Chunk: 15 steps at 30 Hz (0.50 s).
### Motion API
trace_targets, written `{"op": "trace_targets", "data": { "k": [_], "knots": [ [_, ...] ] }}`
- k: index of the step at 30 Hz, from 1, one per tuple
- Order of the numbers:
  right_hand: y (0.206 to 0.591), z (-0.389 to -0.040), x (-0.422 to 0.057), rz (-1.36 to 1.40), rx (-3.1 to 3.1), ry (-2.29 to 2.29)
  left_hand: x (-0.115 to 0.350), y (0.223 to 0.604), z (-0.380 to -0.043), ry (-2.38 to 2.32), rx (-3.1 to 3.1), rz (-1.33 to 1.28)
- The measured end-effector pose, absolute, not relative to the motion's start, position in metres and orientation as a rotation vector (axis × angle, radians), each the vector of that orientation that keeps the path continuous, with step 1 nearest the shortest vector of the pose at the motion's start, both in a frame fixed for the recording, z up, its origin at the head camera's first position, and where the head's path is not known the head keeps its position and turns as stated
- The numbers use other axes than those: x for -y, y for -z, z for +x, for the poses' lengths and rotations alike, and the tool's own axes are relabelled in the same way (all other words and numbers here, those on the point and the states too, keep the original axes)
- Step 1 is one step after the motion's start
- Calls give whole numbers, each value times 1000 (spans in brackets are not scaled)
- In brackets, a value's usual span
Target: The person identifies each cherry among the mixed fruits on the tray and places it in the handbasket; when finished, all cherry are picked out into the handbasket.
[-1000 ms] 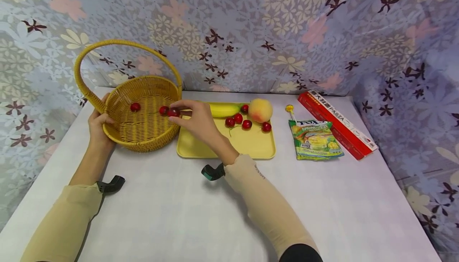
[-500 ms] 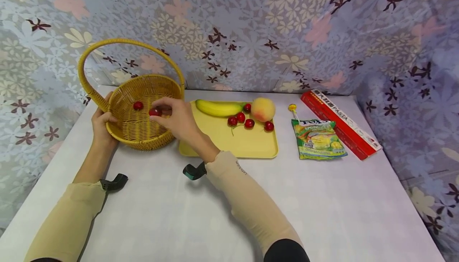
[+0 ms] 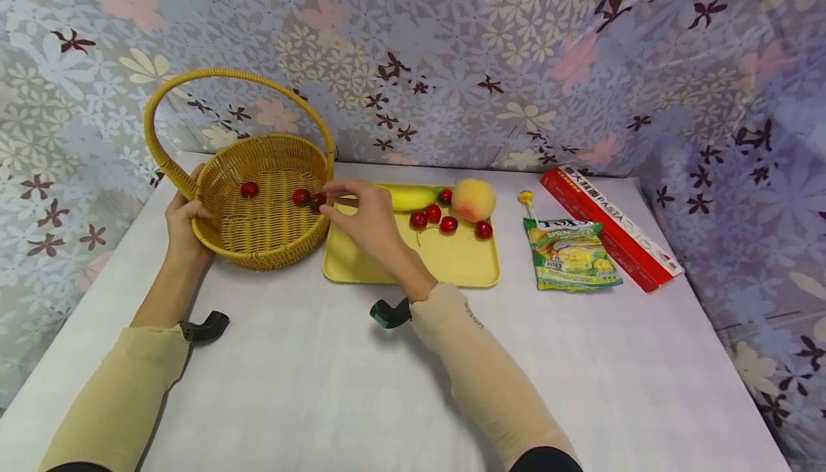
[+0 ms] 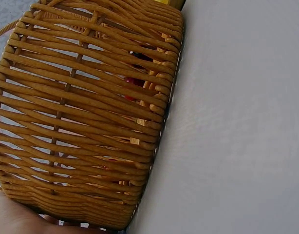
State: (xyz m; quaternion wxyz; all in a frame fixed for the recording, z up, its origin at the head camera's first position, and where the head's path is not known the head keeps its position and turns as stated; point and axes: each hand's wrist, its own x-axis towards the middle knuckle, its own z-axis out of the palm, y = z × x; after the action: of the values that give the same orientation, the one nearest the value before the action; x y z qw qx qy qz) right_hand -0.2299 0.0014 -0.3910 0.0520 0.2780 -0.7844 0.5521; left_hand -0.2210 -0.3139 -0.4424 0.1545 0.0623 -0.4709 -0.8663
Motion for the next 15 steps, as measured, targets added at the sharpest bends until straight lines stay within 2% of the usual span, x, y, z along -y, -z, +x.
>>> {"op": "trace_targets", "data": {
  "k": [7,15],
  "knots": [
    [391,-231,-35,747,2378,-1668,314,442,-220,2477,1367,190],
    [374,-214,-70,672,2399,-1624,313,443,-220,2472,1364,187]
  ]
}}
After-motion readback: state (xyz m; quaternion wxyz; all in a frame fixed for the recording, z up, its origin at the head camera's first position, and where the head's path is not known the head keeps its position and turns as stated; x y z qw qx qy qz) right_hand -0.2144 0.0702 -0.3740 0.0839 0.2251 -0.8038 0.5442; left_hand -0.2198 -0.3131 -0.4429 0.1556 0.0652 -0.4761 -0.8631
